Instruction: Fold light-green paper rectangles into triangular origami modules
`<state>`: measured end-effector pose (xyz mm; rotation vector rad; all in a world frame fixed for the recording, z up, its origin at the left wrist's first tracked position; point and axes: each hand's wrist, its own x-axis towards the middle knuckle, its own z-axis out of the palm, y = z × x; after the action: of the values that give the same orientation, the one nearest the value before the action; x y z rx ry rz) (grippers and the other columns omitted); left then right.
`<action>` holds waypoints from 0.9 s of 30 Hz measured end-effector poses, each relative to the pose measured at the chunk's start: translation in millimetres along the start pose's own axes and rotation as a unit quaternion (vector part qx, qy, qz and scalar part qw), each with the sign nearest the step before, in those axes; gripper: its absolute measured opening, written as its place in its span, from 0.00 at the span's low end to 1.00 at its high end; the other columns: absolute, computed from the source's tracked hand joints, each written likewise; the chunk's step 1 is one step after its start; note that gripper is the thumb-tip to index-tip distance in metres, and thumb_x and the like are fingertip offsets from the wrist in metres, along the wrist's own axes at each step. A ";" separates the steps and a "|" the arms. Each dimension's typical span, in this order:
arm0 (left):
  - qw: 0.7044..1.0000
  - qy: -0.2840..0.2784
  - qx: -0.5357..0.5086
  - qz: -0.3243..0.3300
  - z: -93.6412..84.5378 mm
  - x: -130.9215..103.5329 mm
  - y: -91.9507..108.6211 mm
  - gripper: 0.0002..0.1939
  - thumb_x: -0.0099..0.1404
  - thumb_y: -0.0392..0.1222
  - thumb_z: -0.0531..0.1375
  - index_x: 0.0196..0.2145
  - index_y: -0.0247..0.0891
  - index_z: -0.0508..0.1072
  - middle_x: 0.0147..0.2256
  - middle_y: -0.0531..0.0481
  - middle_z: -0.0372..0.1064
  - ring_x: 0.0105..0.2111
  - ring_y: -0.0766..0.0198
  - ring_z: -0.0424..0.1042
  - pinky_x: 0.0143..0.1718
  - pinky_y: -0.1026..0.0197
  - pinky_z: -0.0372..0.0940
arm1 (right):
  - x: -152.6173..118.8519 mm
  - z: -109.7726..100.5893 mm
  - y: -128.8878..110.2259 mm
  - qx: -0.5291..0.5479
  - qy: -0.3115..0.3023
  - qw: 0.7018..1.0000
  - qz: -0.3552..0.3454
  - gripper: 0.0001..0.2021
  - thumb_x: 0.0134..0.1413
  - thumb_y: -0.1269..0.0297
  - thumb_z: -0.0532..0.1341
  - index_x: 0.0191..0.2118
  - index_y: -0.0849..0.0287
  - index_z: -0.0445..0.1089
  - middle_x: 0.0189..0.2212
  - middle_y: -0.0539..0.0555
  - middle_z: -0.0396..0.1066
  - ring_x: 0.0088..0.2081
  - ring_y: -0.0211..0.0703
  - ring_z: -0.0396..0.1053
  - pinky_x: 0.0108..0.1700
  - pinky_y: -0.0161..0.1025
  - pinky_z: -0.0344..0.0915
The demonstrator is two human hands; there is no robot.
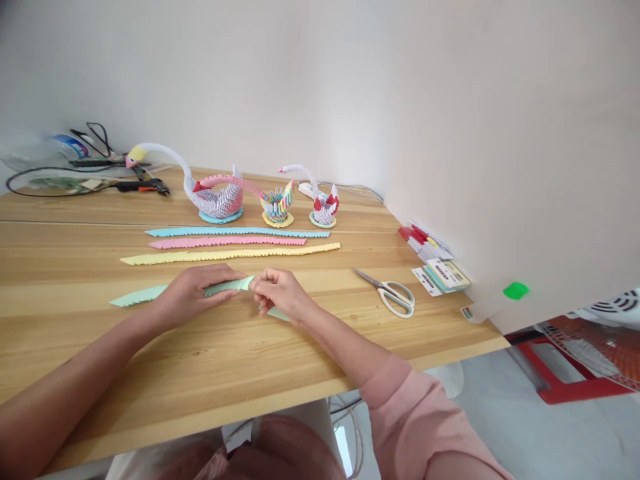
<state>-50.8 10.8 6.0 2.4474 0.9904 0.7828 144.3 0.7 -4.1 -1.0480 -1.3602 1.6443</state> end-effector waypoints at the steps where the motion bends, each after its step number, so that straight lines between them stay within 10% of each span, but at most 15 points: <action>1: 1.000 -0.001 0.001 -0.003 -0.9 -0.4 -1.0 0.13 0.62 0.41 0.54 0.43 0.39 0.72 0.40 0.47 0.74 0.39 0.59 0.71 0.39 0.61 0.64 | 0.3 -1.0 -0.3 -0.004 -0.003 1.000 0.001 0.09 0.44 0.62 0.61 0.23 0.61 0.61 0.18 0.46 0.62 0.18 0.29 0.58 0.19 0.30 0.61; 6: 0.997 -0.010 -0.015 -0.080 -7.9 -2.3 -1.7 0.15 0.62 0.50 0.53 0.42 0.41 0.72 0.42 0.47 0.74 0.39 0.58 0.71 0.38 0.61 0.64 | 0.3 -10.2 -3.7 -0.158 0.068 0.982 -0.081 0.06 0.50 0.63 0.57 0.31 0.60 0.64 0.23 0.48 0.66 0.20 0.31 0.63 0.22 0.31 0.63; 11: 0.993 -0.048 -0.034 -0.103 -11.9 -1.5 2.5 0.13 0.64 0.48 0.51 0.34 0.38 0.71 0.23 0.55 0.67 0.24 0.66 0.66 0.28 0.66 0.59 | -3.9 -12.5 -6.6 -0.305 0.031 0.932 -0.194 0.13 0.49 0.65 0.59 0.43 0.58 0.66 0.36 0.52 0.72 0.37 0.38 0.69 0.35 0.34 0.66; 27: 0.985 -0.100 -0.120 -0.072 -15.3 -0.8 8.4 0.13 0.64 0.48 0.51 0.36 0.39 0.71 0.36 0.51 0.72 0.36 0.63 0.69 0.37 0.64 0.62 | -2.6 -10.5 -1.5 -0.332 0.008 0.920 -0.210 0.04 0.51 0.67 0.60 0.30 0.60 0.71 0.25 0.49 0.72 0.27 0.33 0.66 0.31 0.30 0.60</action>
<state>-56.6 6.7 22.0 2.1723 0.9274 0.5594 155.1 2.5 -3.4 -1.0210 -2.0355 0.8630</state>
